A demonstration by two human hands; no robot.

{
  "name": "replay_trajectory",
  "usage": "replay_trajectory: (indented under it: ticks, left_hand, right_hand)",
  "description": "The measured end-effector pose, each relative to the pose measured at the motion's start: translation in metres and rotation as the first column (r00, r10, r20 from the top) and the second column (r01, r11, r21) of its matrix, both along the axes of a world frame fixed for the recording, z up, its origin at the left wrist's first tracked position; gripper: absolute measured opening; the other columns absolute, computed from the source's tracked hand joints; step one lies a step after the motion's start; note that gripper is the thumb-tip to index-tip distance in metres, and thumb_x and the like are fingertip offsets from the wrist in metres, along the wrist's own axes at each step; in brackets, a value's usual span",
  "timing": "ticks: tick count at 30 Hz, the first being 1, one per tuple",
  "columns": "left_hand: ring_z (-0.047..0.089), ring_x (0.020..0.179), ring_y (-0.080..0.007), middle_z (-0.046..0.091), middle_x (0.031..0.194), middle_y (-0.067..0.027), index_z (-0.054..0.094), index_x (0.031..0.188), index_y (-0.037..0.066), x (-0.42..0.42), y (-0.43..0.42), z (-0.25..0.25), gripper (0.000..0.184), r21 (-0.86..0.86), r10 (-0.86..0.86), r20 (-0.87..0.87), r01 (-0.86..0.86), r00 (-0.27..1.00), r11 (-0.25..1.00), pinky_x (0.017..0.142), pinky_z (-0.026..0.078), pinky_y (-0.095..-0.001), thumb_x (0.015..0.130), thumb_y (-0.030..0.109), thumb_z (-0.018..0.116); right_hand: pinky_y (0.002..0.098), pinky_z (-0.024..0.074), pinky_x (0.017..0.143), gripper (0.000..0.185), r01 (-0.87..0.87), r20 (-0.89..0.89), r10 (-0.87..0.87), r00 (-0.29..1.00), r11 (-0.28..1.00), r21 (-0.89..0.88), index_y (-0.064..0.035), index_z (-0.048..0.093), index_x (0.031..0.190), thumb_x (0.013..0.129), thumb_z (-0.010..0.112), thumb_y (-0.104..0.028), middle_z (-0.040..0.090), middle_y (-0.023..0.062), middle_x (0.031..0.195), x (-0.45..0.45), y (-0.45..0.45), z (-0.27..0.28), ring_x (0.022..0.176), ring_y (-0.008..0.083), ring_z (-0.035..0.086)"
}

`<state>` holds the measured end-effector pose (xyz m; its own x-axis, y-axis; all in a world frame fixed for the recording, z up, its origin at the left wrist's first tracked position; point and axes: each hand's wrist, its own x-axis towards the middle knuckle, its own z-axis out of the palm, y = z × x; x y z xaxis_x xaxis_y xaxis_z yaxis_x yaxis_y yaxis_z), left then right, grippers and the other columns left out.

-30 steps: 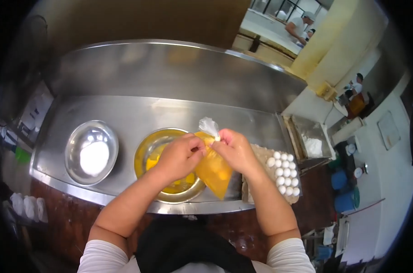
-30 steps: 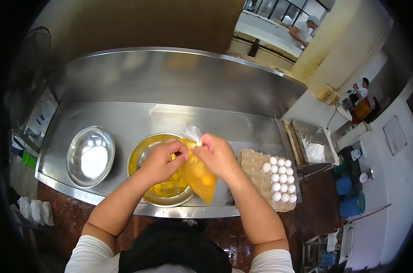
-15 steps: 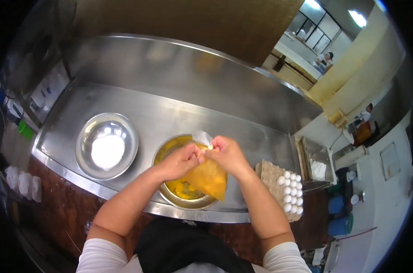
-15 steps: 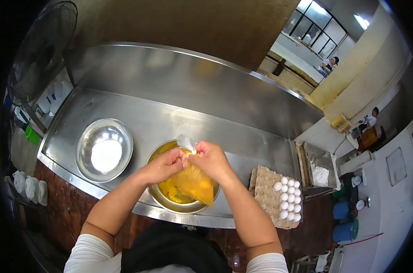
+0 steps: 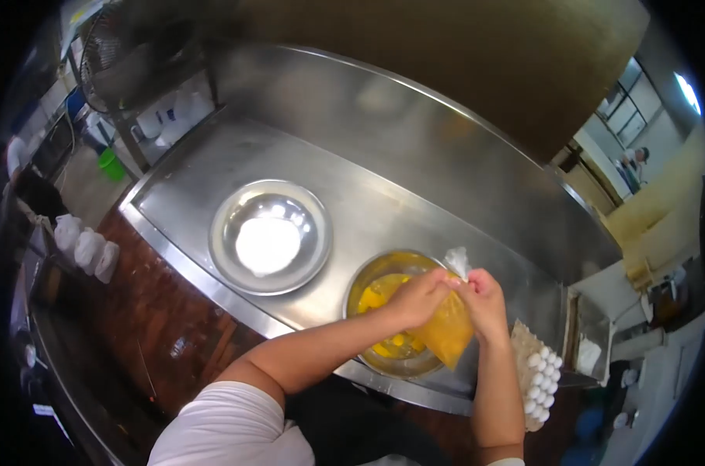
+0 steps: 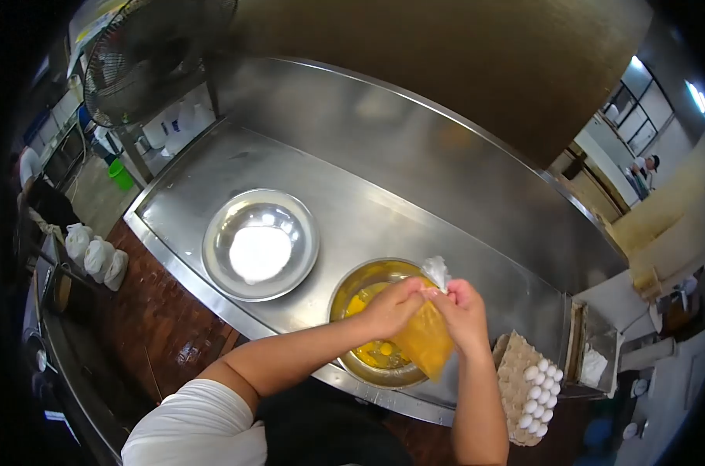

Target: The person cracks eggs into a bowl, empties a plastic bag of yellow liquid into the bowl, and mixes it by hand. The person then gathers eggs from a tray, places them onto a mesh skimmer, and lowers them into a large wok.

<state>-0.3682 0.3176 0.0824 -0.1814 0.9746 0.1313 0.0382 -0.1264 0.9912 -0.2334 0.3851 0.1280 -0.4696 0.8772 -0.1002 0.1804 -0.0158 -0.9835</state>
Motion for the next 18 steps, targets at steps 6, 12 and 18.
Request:
replay_trajectory:
  ticks: [6,12,18]
  left_hand:
    - [0.057,0.083,-0.0186,0.059,0.088,-0.0093,0.056,0.098,0.003,0.002,0.001,-0.017,0.019,0.051,0.017,0.14,-0.024,0.99,0.998,0.076,0.046,-0.0332,0.097,0.019,0.046]
    - [0.052,0.081,-0.0136,0.055,0.084,-0.0041,0.054,0.094,0.003,-0.008,-0.008,-0.002,0.012,0.04,-0.039,0.09,0.035,0.995,0.999,0.075,0.045,-0.0303,0.092,0.01,0.044]
    - [0.054,0.077,-0.0163,0.054,0.079,-0.0069,0.055,0.093,0.004,-0.02,-0.004,-0.024,0.014,0.077,-0.101,-0.002,0.101,0.995,0.992,0.074,0.045,-0.0316,0.094,0.015,0.047]
  right_hand:
    - [0.0203,0.0451,0.067,0.007,0.054,-0.18,-0.069,0.981,0.995,-0.087,-0.0076,0.061,0.093,0.091,0.068,-0.011,0.062,-0.0012,0.084,0.025,-0.015,-0.019,0.075,0.0052,0.055]
    - [0.0267,0.0471,0.076,0.015,-0.141,0.094,0.118,0.988,0.944,0.298,-0.003,0.066,0.097,0.09,0.068,-0.016,0.063,0.0016,0.088,0.028,-0.029,-0.025,0.085,0.0111,0.057]
    - [0.0254,0.0478,0.077,0.011,0.009,-0.035,-0.012,0.999,0.994,-0.108,-0.0037,0.068,0.096,0.091,0.066,-0.013,0.065,0.0019,0.092,0.017,-0.031,-0.031,0.084,0.0104,0.059]
